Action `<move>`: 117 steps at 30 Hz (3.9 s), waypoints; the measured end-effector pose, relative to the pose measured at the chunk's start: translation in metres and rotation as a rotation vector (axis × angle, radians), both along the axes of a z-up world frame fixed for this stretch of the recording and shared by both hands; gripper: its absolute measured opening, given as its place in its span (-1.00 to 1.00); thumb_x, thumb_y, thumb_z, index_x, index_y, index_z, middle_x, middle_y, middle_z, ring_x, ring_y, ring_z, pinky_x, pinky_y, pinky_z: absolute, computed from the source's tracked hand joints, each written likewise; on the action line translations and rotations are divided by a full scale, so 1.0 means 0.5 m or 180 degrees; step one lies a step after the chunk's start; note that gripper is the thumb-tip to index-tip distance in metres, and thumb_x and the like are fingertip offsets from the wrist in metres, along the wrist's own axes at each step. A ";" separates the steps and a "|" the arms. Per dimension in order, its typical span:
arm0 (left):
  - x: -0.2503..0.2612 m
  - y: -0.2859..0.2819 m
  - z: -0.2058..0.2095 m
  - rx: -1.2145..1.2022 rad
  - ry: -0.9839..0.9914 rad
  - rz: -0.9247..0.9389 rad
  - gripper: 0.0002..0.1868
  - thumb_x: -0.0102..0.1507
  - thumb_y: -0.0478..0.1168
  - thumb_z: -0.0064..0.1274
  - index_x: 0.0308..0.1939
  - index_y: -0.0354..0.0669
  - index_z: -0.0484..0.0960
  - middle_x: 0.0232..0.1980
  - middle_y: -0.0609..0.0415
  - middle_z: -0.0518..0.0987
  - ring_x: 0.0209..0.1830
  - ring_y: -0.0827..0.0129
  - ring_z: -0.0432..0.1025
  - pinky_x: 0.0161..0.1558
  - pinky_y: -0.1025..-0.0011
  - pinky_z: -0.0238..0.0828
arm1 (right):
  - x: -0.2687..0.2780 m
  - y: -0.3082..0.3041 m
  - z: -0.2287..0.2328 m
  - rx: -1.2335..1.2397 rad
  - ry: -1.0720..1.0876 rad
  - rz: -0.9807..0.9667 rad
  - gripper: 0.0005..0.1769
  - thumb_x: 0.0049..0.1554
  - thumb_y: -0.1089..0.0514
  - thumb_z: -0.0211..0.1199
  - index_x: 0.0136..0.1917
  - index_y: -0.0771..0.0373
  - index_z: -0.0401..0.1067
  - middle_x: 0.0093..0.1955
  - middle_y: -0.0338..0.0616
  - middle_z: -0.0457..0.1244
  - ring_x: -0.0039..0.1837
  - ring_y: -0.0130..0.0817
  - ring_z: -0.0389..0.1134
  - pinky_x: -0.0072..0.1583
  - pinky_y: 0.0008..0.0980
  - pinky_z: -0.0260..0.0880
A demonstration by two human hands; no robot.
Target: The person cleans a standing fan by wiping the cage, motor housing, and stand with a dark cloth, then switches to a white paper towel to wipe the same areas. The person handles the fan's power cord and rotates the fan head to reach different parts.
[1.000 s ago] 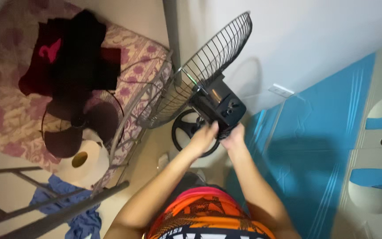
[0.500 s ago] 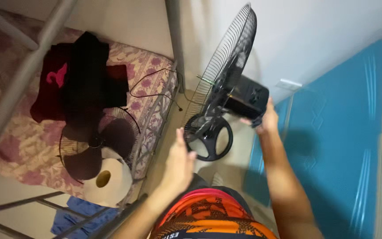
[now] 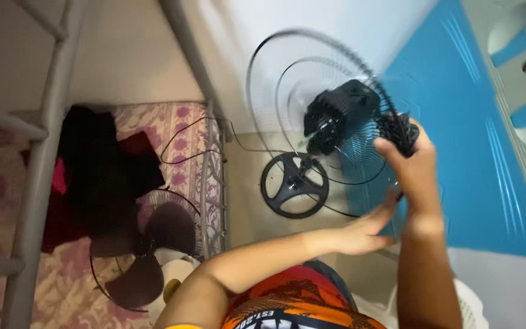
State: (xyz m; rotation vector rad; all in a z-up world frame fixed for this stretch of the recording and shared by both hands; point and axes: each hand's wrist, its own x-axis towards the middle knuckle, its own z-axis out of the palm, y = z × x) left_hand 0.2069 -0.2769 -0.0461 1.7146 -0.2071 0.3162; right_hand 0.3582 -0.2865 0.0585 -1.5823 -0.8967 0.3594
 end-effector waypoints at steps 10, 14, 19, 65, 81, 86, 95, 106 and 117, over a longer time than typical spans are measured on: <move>-0.072 0.335 0.215 0.1761 -0.0155 0.2783 -0.67 0.33 -0.33 -0.02 0.18 -0.17 0.58 0.22 -0.05 0.60 0.23 0.06 0.46 0.32 0.16 0.35 | 0.182 -0.024 -0.029 0.0147 -0.3302 -0.1118 -0.79 0.29 0.31 0.54 -0.01 0.41 0.50 -0.13 0.06 0.28 -0.15 0.01 0.32 -0.10 -0.15 0.30; -0.059 0.550 0.238 0.1735 -0.0797 0.2892 0.02 0.15 -0.03 0.46 0.47 -0.42 0.18 0.42 -0.37 0.30 0.40 -0.19 0.18 0.40 0.06 0.06 | 0.250 -0.025 -0.045 0.0184 -0.3547 -0.1044 -0.78 0.26 0.30 0.52 -0.05 0.38 0.46 -0.14 0.03 0.30 -0.13 0.01 0.35 -0.08 -0.14 0.34; 0.003 0.627 0.149 0.1096 0.0177 0.2987 -0.40 0.22 -0.11 0.37 0.29 -0.23 0.57 0.13 -0.20 0.59 0.11 0.09 0.50 0.18 0.28 0.42 | 0.299 -0.049 -0.063 0.0083 -0.3586 -0.1158 -0.76 0.26 0.26 0.52 -0.04 0.32 0.44 -0.13 0.00 0.29 -0.16 0.01 0.33 -0.12 -0.12 0.32; -0.053 0.292 0.043 0.1609 -0.0829 0.5194 -0.69 0.37 -0.32 0.03 0.14 -0.39 0.38 0.12 -0.24 0.40 0.15 0.05 0.31 0.24 0.27 0.25 | 0.210 0.027 -0.329 0.0537 -0.2098 -0.0513 -0.55 0.03 0.34 0.29 0.21 0.32 0.38 0.13 0.14 0.32 0.15 0.13 0.38 0.18 -0.06 0.42; 0.095 0.142 0.002 0.1365 -0.0020 0.4605 -0.77 0.29 -0.39 0.02 0.03 -0.21 0.58 0.08 -0.08 0.54 0.15 0.01 0.41 0.21 0.18 0.33 | 0.301 0.069 -0.284 0.0569 -0.2775 0.0174 -0.48 -0.02 0.31 0.39 0.25 0.22 0.49 0.06 0.04 0.25 0.07 0.07 0.34 0.07 -0.05 0.40; 0.049 0.140 0.076 0.2562 -0.0502 0.5315 -0.56 0.21 -0.39 0.10 0.18 -0.18 0.46 0.25 -0.15 0.43 0.28 -0.04 0.28 0.31 0.06 0.09 | 0.287 -0.025 -0.428 -0.0538 -0.2570 0.0417 -0.56 -0.05 0.25 0.40 0.14 0.25 0.51 -0.01 0.10 0.31 0.03 0.10 0.37 0.05 -0.04 0.42; 0.018 0.353 0.131 0.1543 -0.0002 0.4485 -0.75 0.41 -0.32 0.14 0.17 -0.14 0.57 0.08 -0.10 0.66 0.08 0.10 0.59 0.14 0.26 0.51 | 0.185 0.114 -0.183 0.0551 -0.2224 -0.0407 -0.72 -0.03 0.33 0.37 -0.02 0.30 0.44 -0.09 0.06 0.29 -0.01 0.07 0.36 0.02 -0.05 0.40; -0.055 0.438 0.108 0.2054 0.0024 0.3550 -0.58 0.27 -0.51 -0.01 0.18 -0.09 0.53 -0.07 -0.15 0.63 -0.04 -0.08 0.53 -0.03 0.10 0.45 | -0.006 0.094 -0.619 -0.1334 -0.2790 0.0287 -0.77 0.05 0.25 0.15 0.01 0.22 0.47 -0.05 0.02 0.32 -0.03 -0.02 0.41 -0.04 -0.08 0.44; -0.070 0.474 0.065 0.1509 -0.0325 0.3141 -0.51 0.25 -0.63 -0.21 0.23 -0.30 0.50 0.14 -0.21 0.58 0.18 -0.08 0.50 0.26 0.15 0.43 | 0.096 -0.023 -0.697 -0.1258 -0.2647 -0.2406 -0.58 -0.05 0.24 0.26 0.11 0.37 0.45 0.15 0.20 0.32 0.20 0.14 0.34 0.24 0.02 0.35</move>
